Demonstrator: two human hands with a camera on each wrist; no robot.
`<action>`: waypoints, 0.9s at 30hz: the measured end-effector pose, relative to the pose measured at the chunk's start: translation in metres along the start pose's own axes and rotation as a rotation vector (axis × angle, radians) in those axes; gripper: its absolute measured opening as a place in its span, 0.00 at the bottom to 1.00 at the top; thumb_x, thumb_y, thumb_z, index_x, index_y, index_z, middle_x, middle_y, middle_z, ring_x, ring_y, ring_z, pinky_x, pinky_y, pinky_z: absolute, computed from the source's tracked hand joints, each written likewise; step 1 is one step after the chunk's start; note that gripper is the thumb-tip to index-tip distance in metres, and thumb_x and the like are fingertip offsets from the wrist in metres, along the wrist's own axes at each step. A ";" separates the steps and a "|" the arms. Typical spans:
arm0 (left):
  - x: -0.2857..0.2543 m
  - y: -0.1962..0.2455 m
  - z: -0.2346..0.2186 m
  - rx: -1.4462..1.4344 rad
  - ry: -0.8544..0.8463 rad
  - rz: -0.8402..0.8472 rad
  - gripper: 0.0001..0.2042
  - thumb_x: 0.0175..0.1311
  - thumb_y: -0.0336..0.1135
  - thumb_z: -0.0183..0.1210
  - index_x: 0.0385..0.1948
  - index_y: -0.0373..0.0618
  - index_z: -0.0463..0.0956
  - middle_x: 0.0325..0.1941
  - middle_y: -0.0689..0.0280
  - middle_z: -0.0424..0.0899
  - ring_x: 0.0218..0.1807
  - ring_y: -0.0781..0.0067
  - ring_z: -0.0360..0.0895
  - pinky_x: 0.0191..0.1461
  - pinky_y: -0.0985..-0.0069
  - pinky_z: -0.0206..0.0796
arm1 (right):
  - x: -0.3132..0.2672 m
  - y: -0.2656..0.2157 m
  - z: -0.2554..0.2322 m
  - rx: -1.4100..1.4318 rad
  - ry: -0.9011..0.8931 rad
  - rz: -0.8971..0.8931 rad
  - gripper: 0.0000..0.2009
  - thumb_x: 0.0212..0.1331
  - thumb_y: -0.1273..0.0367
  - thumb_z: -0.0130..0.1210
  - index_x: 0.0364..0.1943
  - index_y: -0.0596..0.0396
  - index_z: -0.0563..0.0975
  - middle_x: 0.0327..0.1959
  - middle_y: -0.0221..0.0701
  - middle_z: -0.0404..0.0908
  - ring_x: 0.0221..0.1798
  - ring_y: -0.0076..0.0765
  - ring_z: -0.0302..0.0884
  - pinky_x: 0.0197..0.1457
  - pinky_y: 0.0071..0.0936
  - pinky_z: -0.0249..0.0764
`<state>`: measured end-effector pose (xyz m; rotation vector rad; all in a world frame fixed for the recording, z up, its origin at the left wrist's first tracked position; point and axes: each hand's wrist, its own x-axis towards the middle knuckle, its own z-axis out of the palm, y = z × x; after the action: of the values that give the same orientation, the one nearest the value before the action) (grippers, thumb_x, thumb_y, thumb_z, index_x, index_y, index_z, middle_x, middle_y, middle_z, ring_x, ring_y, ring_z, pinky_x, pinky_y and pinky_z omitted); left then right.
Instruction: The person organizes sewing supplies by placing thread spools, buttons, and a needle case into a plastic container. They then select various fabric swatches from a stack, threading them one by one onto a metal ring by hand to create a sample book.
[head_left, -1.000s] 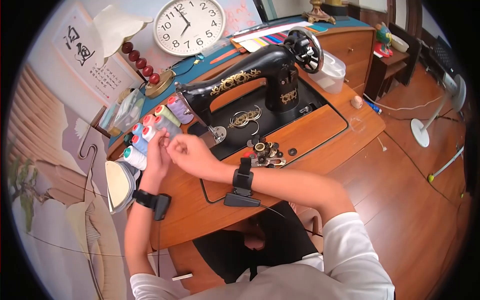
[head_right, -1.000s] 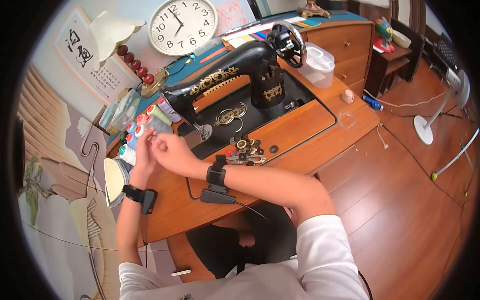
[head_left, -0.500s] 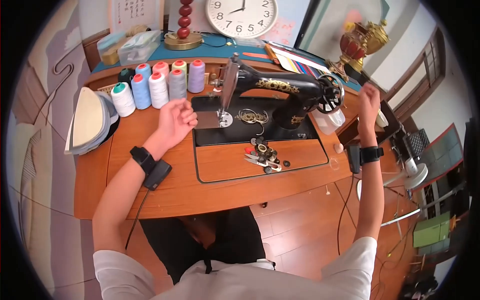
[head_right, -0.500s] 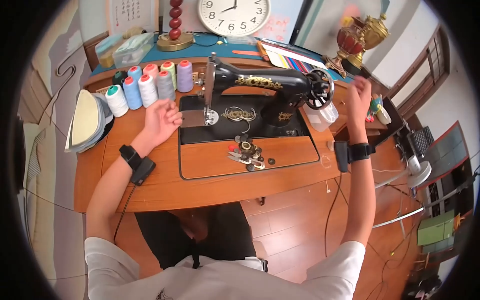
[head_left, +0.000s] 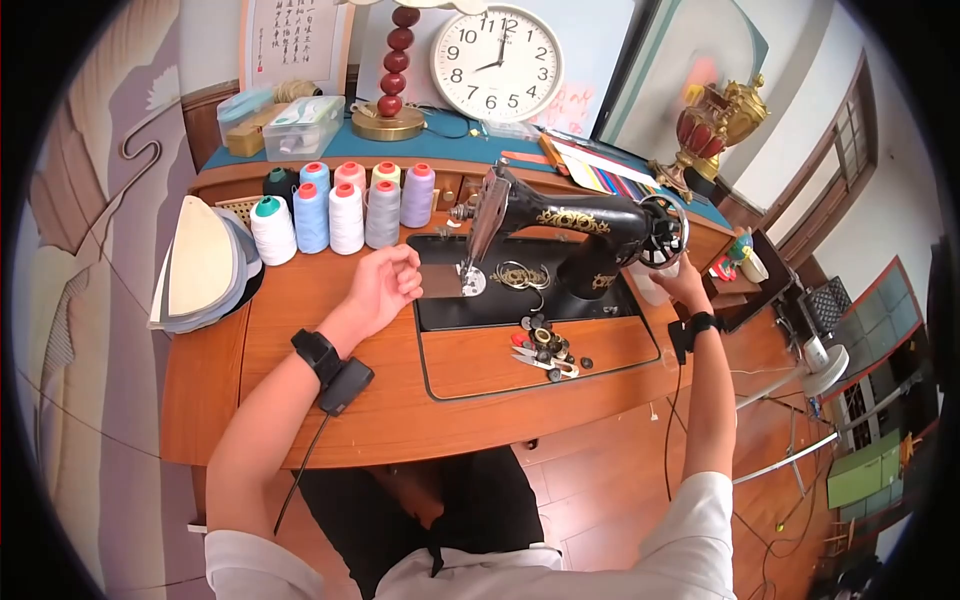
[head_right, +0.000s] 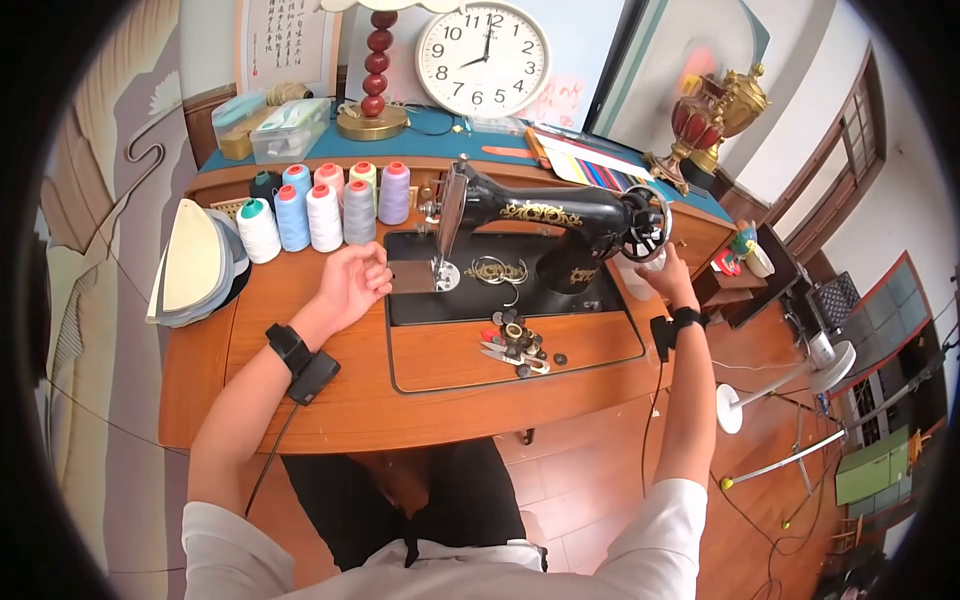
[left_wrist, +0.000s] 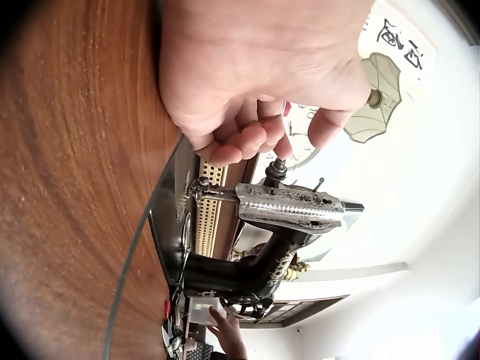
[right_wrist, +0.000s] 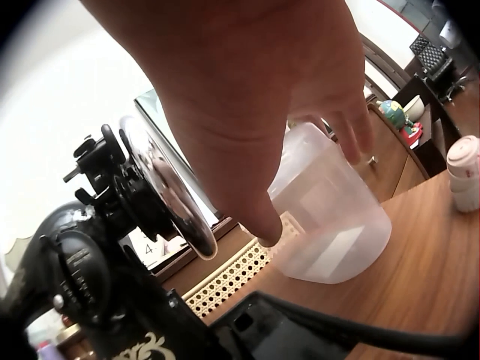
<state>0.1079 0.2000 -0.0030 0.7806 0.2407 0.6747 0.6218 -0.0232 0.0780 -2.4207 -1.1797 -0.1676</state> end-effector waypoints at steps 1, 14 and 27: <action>0.000 0.000 0.000 0.001 -0.008 0.006 0.10 0.67 0.41 0.54 0.32 0.45 0.70 0.20 0.74 0.61 0.25 0.79 0.60 0.37 0.77 0.57 | 0.001 -0.002 0.000 0.026 0.010 0.002 0.34 0.46 0.54 0.74 0.55 0.52 0.71 0.51 0.52 0.84 0.57 0.63 0.79 0.60 0.49 0.75; -0.003 0.001 0.001 -0.007 -0.020 0.020 0.09 0.66 0.40 0.53 0.33 0.45 0.71 0.19 0.74 0.62 0.25 0.79 0.61 0.37 0.77 0.57 | 0.028 0.021 -0.059 -0.014 0.570 -0.150 0.30 0.46 0.58 0.73 0.52 0.56 0.76 0.42 0.53 0.84 0.48 0.57 0.83 0.53 0.43 0.78; -0.003 0.005 -0.004 -0.009 -0.011 0.001 0.11 0.65 0.44 0.53 0.32 0.45 0.71 0.19 0.75 0.60 0.24 0.80 0.59 0.36 0.77 0.56 | -0.032 -0.169 -0.164 0.309 0.386 -0.493 0.28 0.58 0.56 0.69 0.61 0.48 0.74 0.52 0.40 0.81 0.53 0.34 0.81 0.51 0.30 0.79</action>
<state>0.1017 0.2033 -0.0025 0.7753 0.2273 0.6719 0.4845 -0.0264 0.2725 -1.7026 -1.4630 -0.5324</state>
